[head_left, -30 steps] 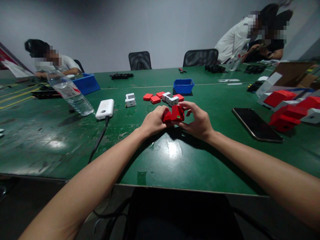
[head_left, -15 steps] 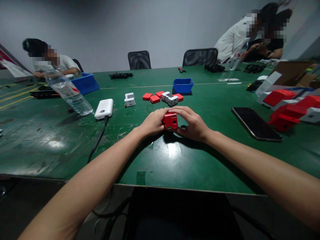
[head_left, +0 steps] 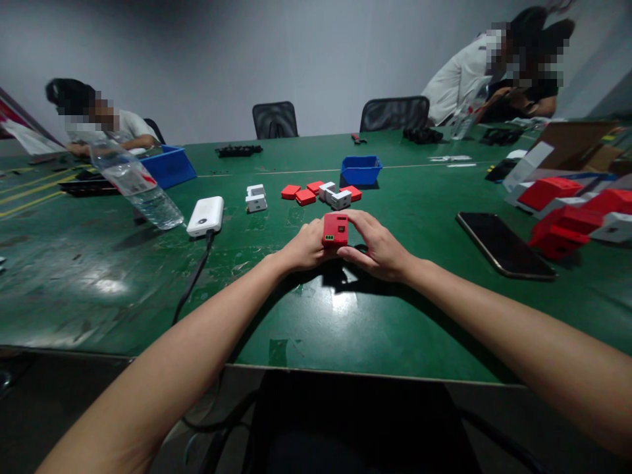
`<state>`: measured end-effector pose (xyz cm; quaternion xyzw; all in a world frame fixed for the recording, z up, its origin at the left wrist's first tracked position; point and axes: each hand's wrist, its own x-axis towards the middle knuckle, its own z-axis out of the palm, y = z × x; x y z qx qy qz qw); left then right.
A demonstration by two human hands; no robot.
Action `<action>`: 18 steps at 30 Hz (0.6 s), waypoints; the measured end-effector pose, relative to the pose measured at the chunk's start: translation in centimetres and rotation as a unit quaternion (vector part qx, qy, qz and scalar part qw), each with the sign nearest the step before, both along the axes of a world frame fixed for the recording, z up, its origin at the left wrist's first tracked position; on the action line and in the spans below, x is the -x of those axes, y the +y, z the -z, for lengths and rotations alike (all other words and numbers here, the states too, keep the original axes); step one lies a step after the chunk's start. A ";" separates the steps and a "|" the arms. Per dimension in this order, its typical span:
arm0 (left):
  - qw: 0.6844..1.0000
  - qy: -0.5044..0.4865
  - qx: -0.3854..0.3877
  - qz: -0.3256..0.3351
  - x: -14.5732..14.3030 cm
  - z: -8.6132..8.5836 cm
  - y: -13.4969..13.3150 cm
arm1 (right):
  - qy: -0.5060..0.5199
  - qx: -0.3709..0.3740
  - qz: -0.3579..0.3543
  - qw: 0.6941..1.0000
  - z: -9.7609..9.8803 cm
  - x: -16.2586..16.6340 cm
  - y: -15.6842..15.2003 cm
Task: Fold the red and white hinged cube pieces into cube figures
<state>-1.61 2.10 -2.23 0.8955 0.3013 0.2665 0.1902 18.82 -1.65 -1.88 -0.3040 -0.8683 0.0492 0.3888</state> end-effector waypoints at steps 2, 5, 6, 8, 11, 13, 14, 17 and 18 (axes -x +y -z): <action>0.998 -0.064 0.024 -0.016 -0.2 -0.2 -0.3 | -0.002 0.008 0.006 1.000 0.2 -0.3 0.4; 0.992 -0.113 0.039 -0.043 -0.4 -0.9 -0.9 | -0.025 0.035 0.006 0.999 0.6 -0.6 0.9; 0.992 -0.114 0.024 -0.048 -0.4 -1.1 -1.0 | -0.040 0.049 0.007 0.998 0.7 -0.7 1.0; 0.993 -0.109 -0.014 -0.046 -0.4 -1.3 -1.2 | -0.068 0.074 0.014 0.995 0.7 -0.6 0.9; 0.993 -0.099 -0.050 -0.044 -0.4 -1.4 -1.2 | -0.072 0.088 0.022 0.993 0.5 -0.5 0.6; 0.991 -0.103 -0.061 -0.054 -0.3 -1.4 -1.1 | -0.047 0.099 0.009 0.994 0.4 -0.4 0.4; 0.990 -0.107 -0.067 -0.058 -0.4 -1.4 -1.1 | -0.030 0.108 0.005 0.994 0.4 -0.4 0.3; 0.986 -0.115 -0.089 -0.078 -0.4 -1.4 -1.1 | 0.016 0.138 0.030 0.990 0.3 -0.3 0.3; 0.984 -0.118 -0.096 -0.095 -0.5 -1.5 -1.1 | 0.035 0.145 0.051 0.988 0.3 -0.3 0.4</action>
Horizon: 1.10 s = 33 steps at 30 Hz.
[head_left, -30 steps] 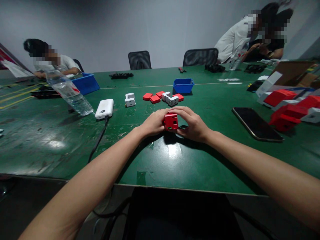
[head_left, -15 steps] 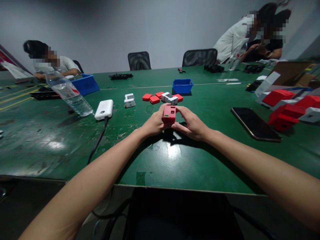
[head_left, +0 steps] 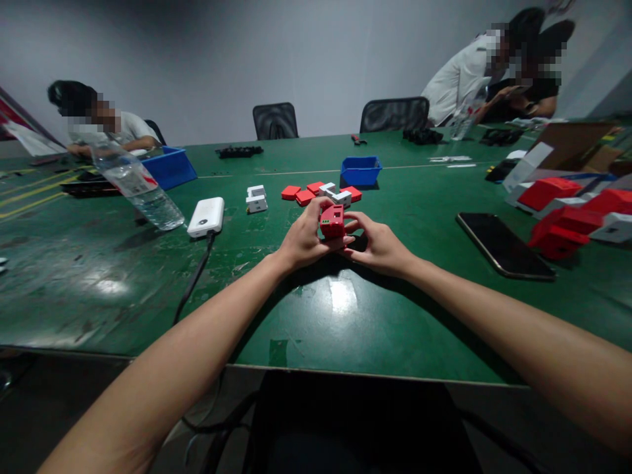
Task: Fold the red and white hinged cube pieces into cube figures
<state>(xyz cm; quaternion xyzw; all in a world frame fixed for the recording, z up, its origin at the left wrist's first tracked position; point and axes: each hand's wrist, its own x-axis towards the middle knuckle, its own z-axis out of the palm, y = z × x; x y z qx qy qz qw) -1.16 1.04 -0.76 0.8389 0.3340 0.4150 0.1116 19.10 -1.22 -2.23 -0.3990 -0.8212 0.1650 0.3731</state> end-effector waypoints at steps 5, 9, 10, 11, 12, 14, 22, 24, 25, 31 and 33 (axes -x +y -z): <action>0.995 -0.029 0.058 -0.080 0.4 -0.1 0.6 | 0.100 0.042 0.087 0.990 0.3 -0.1 0.8; 0.990 0.016 0.123 -0.061 0.9 0.0 1.0 | 0.109 0.037 0.100 0.988 0.2 -0.1 0.8; 0.991 0.031 0.122 -0.054 1.0 0.1 1.0 | 0.104 0.023 0.101 0.989 0.1 -0.1 0.7; 0.991 0.044 0.120 -0.048 1.0 0.2 1.0 | 0.095 0.005 0.100 0.990 0.1 -0.1 0.6; 0.991 0.055 0.117 -0.040 1.1 0.2 1.1 | 0.085 -0.016 0.097 0.992 0.0 -0.1 0.4; 0.992 0.069 0.108 -0.022 1.1 0.3 1.2 | 0.062 -0.065 0.092 0.992 0.0 -0.1 0.3; 0.996 0.063 0.067 -0.001 0.9 0.7 1.4 | -0.012 -0.248 0.073 0.966 0.3 -0.1 0.3; 0.997 0.042 0.064 -0.010 0.8 0.7 1.2 | -0.021 -0.250 0.069 0.966 0.2 0.0 0.2; 0.998 0.028 0.061 -0.018 0.7 0.7 1.1 | -0.023 -0.247 0.066 0.966 0.2 0.0 0.2; 0.994 -0.082 0.040 -0.062 0.4 0.9 1.3 | -0.041 -0.193 0.049 0.979 0.6 -0.5 0.9; 0.993 -0.103 0.036 -0.046 0.3 1.0 1.4 | -0.053 -0.172 0.046 0.983 0.9 -0.7 1.1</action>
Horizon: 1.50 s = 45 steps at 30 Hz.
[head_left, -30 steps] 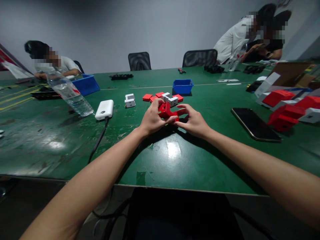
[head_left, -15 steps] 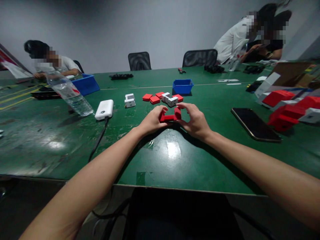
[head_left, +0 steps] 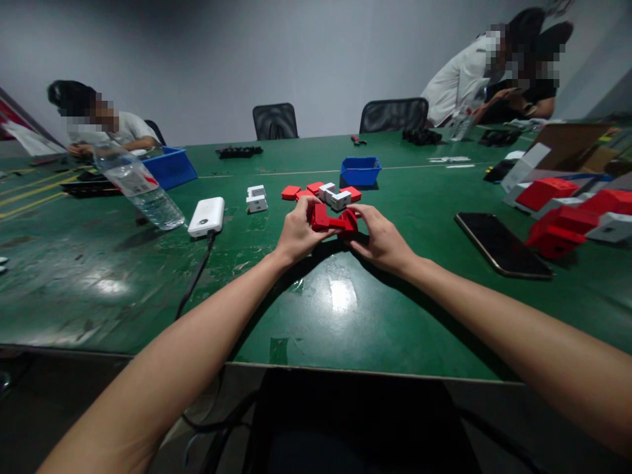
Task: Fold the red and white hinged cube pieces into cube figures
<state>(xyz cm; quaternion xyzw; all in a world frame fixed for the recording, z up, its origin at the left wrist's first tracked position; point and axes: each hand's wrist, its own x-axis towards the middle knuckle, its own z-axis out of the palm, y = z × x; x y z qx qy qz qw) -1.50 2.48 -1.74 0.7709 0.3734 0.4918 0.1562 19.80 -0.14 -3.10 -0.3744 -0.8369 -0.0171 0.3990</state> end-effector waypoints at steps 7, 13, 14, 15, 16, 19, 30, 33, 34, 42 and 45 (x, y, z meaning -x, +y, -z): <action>0.998 -0.009 -0.035 0.046 -0.2 0.0 -0.3 | 0.014 0.027 0.023 0.999 -0.2 0.0 -0.1; 0.994 -0.092 0.040 0.045 -0.7 -0.6 -0.6 | 0.028 -0.007 0.018 0.999 -0.5 0.1 -0.3; 0.990 -0.112 0.070 0.040 -0.8 -0.7 -0.6 | 0.030 -0.017 0.015 0.999 -0.5 0.1 -0.3; 0.985 -0.132 0.106 0.036 -0.9 -0.8 -0.6 | 0.033 -0.028 0.013 0.999 -0.6 0.2 -0.4; 0.976 -0.150 0.150 0.037 -1.0 -1.0 -0.7 | 0.037 -0.037 0.011 0.999 -0.6 0.2 -0.5; 0.941 -0.194 0.273 0.053 -1.2 -1.3 -0.8 | 0.058 -0.042 0.011 0.997 -0.8 0.5 -0.8; 0.966 -0.133 0.204 0.090 -0.9 -0.9 -0.9 | 0.167 0.109 0.037 0.979 -1.2 0.9 -1.0; 0.992 -0.040 0.109 0.043 -0.4 -0.4 -0.6 | 0.158 0.101 0.037 0.982 -1.3 0.8 -1.0; 0.997 -0.006 0.077 0.029 -0.2 -0.3 -0.5 | 0.145 0.085 0.036 0.985 -1.3 0.8 -1.1; 0.995 0.092 -0.028 0.002 0.7 -0.5 -0.5 | 0.059 -0.033 0.005 0.998 -1.0 0.8 -1.2; 0.996 0.087 -0.031 0.008 0.4 -0.7 -0.8 | 0.058 -0.055 0.016 0.997 -1.0 0.9 -1.2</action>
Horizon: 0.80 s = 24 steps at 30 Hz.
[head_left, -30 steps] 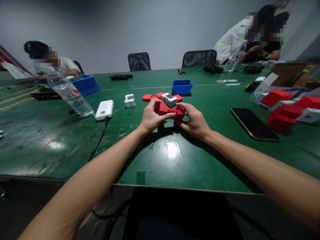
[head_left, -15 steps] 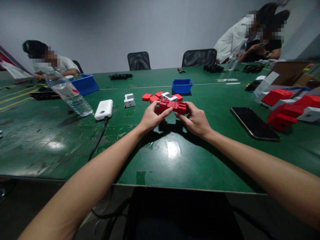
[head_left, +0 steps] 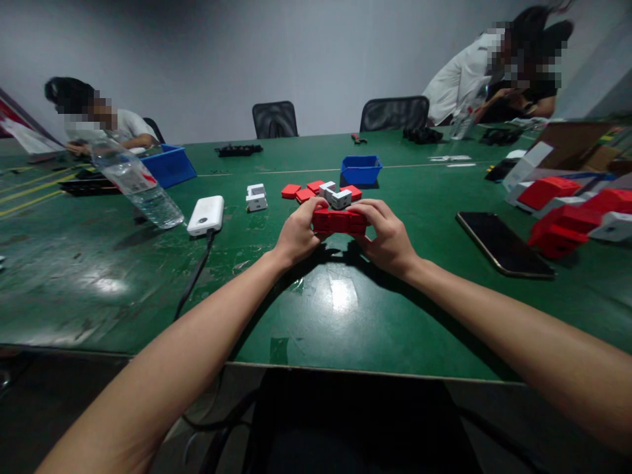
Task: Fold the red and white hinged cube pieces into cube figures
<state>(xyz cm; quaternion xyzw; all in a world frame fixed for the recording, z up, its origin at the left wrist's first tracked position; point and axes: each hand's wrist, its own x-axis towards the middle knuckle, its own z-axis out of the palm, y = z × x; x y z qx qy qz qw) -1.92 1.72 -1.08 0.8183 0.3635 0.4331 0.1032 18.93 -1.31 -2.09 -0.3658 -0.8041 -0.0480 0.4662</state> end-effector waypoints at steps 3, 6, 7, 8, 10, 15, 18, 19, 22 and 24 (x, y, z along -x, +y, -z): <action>0.998 -0.040 0.047 0.011 -0.4 0.0 -0.1 | 0.007 -0.017 0.001 1.000 -0.1 0.0 -0.1; 0.988 -0.098 0.115 0.018 -0.7 0.1 0.1 | 0.037 -0.011 -0.002 0.999 -0.3 0.0 -0.2; 0.983 -0.118 0.137 0.023 -0.8 0.2 0.2 | 0.046 -0.002 -0.001 0.999 -0.3 -0.1 -0.3; 0.977 -0.136 0.162 0.028 -0.9 0.2 0.2 | 0.049 0.009 -0.001 0.999 -0.3 -0.1 -0.3; 0.961 -0.165 0.219 0.034 -0.9 0.0 0.3 | 0.036 0.023 -0.007 0.999 -0.3 -0.1 -0.2; 0.929 -0.190 0.314 0.033 -0.9 -0.6 0.0 | -0.015 0.018 -0.015 1.000 -0.2 -0.2 -0.1; 0.923 -0.204 0.324 0.040 -1.0 -0.5 -0.1 | 0.003 0.047 -0.009 0.999 -0.3 -0.1 -0.1; 0.926 -0.205 0.315 0.041 -1.1 -0.3 -0.1 | 0.021 0.071 -0.005 0.997 -0.3 -0.1 -0.1; 0.952 -0.175 0.247 0.044 -1.0 0.3 0.1 | 0.081 0.160 0.006 0.984 -0.1 0.0 0.1; 0.977 -0.119 0.174 0.036 -0.7 0.5 0.2 | 0.099 0.200 0.008 0.975 0.2 -0.1 0.4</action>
